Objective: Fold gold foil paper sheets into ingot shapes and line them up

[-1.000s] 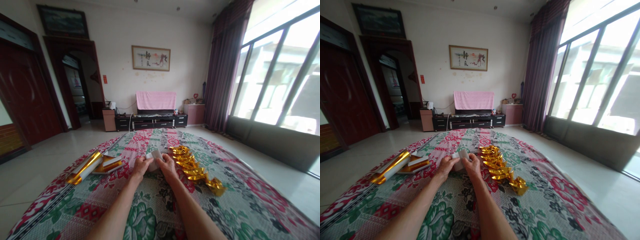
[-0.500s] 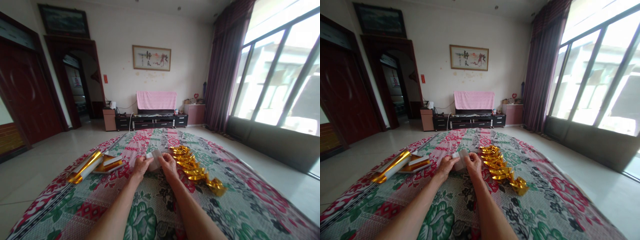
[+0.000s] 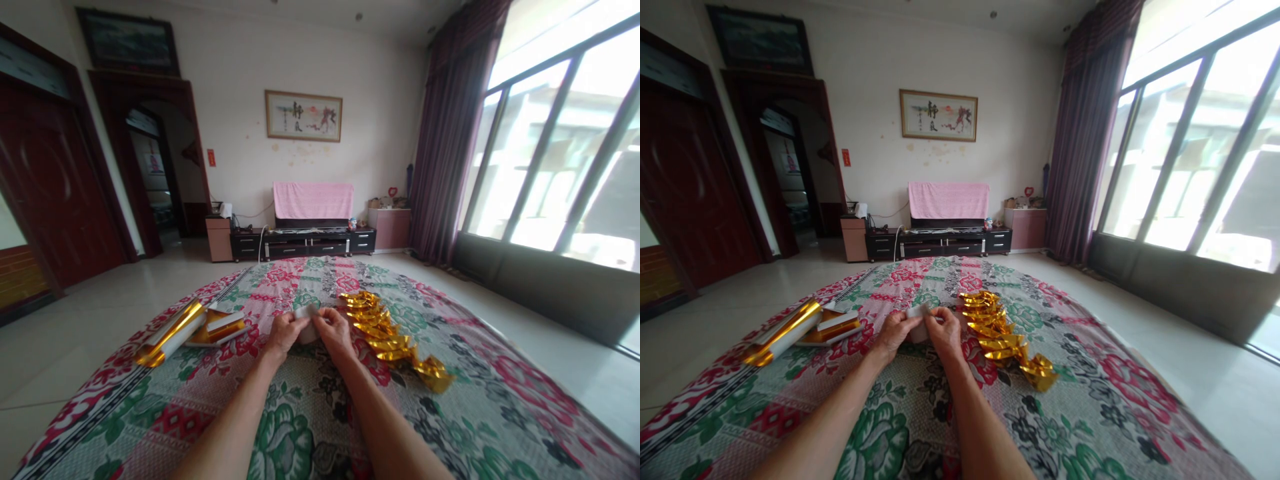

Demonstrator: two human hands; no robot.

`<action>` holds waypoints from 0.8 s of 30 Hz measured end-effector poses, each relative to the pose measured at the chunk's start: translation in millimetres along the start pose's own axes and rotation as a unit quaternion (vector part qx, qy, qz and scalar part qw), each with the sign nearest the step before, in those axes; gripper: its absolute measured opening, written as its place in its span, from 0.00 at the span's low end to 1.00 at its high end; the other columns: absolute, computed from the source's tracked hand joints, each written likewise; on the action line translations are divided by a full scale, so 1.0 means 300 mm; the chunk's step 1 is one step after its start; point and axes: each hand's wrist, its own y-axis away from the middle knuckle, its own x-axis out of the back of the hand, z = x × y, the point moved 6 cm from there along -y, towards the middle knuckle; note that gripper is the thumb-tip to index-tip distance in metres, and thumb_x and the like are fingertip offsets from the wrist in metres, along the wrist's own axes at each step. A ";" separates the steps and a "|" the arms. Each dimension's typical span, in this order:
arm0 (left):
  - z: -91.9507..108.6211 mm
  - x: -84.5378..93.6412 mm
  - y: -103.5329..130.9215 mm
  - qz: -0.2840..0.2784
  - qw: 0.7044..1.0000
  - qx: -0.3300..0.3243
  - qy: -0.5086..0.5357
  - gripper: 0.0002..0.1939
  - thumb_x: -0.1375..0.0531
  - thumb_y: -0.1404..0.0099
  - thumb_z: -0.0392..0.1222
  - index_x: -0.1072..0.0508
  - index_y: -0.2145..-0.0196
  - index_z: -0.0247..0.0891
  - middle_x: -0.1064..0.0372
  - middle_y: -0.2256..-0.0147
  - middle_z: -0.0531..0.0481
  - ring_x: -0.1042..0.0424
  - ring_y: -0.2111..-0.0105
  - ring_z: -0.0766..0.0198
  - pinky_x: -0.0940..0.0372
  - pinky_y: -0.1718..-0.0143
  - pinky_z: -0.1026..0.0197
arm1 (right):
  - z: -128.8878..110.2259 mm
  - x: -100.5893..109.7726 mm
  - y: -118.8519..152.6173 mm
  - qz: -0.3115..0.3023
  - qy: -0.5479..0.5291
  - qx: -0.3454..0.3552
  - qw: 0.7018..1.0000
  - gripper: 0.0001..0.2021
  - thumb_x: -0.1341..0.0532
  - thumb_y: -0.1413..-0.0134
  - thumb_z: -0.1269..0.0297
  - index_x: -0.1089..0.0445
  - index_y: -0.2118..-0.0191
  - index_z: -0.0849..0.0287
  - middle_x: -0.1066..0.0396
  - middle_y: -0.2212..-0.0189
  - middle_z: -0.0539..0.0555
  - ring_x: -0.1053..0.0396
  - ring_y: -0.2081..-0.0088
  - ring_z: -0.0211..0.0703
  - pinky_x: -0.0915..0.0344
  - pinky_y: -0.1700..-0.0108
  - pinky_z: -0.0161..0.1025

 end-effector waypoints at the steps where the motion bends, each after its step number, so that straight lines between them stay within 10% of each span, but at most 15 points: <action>1: -0.001 0.001 0.000 0.003 1.000 0.002 -0.003 0.16 0.36 0.55 0.45 0.24 0.70 0.30 0.30 0.79 0.51 0.34 0.79 0.66 0.41 0.78 0.66 | -0.001 -0.004 0.003 -0.009 -0.006 -0.007 1.000 0.12 0.38 0.64 0.56 0.33 0.74 0.60 0.36 0.84 0.46 0.42 0.81 0.34 0.45 0.78 0.31; 24: -0.014 -0.004 -0.005 -0.075 0.996 0.008 0.042 0.18 0.38 0.50 0.46 0.26 0.64 0.31 0.30 0.77 0.51 0.35 0.79 0.68 0.40 0.77 0.67 | -0.050 -0.034 0.033 -0.083 -0.079 -0.035 0.993 0.10 0.38 0.64 0.61 0.33 0.73 0.61 0.36 0.83 0.45 0.42 0.80 0.32 0.45 0.78 0.30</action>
